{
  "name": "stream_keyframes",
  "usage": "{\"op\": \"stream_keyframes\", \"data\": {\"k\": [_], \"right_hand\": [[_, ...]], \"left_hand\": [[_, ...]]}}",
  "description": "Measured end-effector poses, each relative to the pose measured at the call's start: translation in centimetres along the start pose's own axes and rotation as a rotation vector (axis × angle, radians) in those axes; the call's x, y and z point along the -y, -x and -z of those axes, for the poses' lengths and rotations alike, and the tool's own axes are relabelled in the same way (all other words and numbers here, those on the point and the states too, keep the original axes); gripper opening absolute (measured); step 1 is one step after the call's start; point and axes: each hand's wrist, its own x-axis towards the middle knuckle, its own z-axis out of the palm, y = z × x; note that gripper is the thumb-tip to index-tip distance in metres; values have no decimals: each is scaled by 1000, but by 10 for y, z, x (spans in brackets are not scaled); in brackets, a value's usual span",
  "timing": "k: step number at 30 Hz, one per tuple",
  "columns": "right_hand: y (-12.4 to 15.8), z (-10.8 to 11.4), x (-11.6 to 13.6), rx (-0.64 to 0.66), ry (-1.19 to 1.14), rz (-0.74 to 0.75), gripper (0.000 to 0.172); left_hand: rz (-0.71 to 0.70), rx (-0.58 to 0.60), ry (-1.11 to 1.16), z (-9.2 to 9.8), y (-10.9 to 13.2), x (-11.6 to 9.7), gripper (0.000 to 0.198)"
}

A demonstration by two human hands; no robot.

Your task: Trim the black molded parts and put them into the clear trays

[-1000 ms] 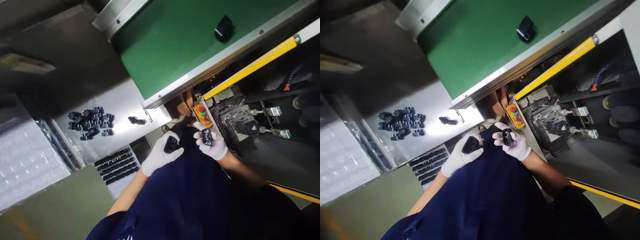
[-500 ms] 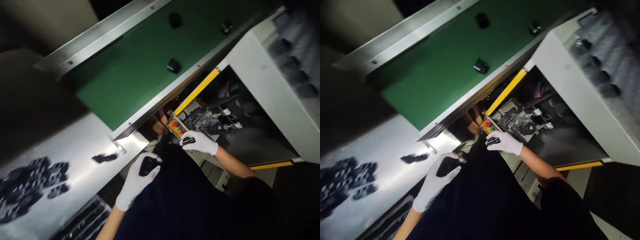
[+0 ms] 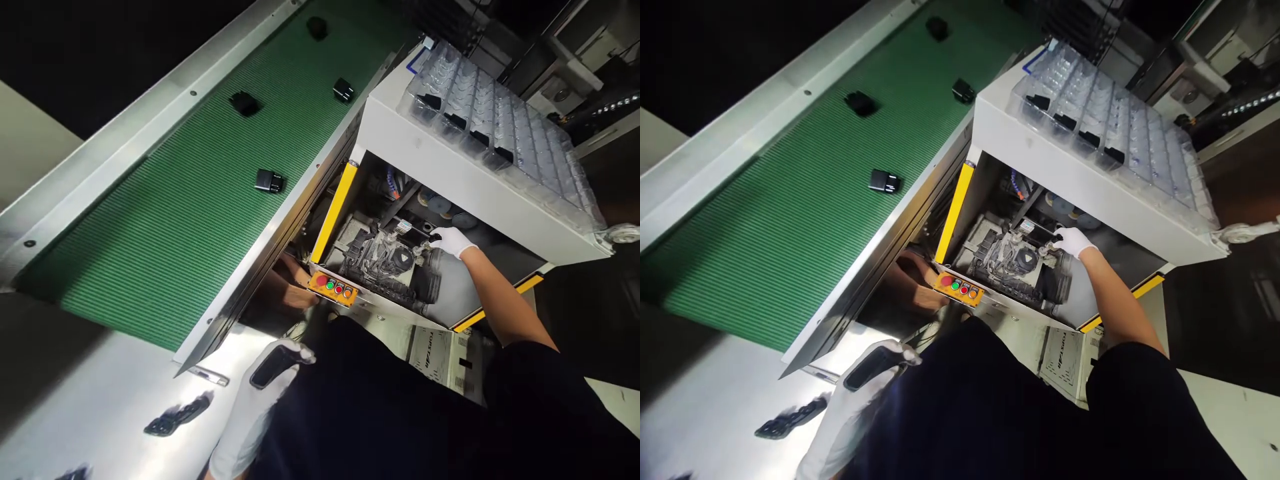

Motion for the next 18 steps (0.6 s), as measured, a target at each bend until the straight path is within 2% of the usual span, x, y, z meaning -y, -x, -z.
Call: {"op": "stream_keyframes", "data": {"k": [4, 8, 14, 16, 18], "right_hand": [[-3, -18, -1, -5, 1, -27, 50], [1, -26, -1, -77, 27, 5, 65], [5, -25, 9, -24, 56, -34, 74], [5, -21, 9, -13, 47, -53, 72], [4, -15, 7, 1, 38, -50, 72]], "left_hand": [[49, 49, 7, -6, -4, -9, 18], [43, 78, 25, -10, -14, -7, 16], [4, 86, 59, -26, -31, -9, 16], [-16, 100, -10, -28, -31, -17, 18], [-103, 78, -130, -24, -23, -29, 14]]}}
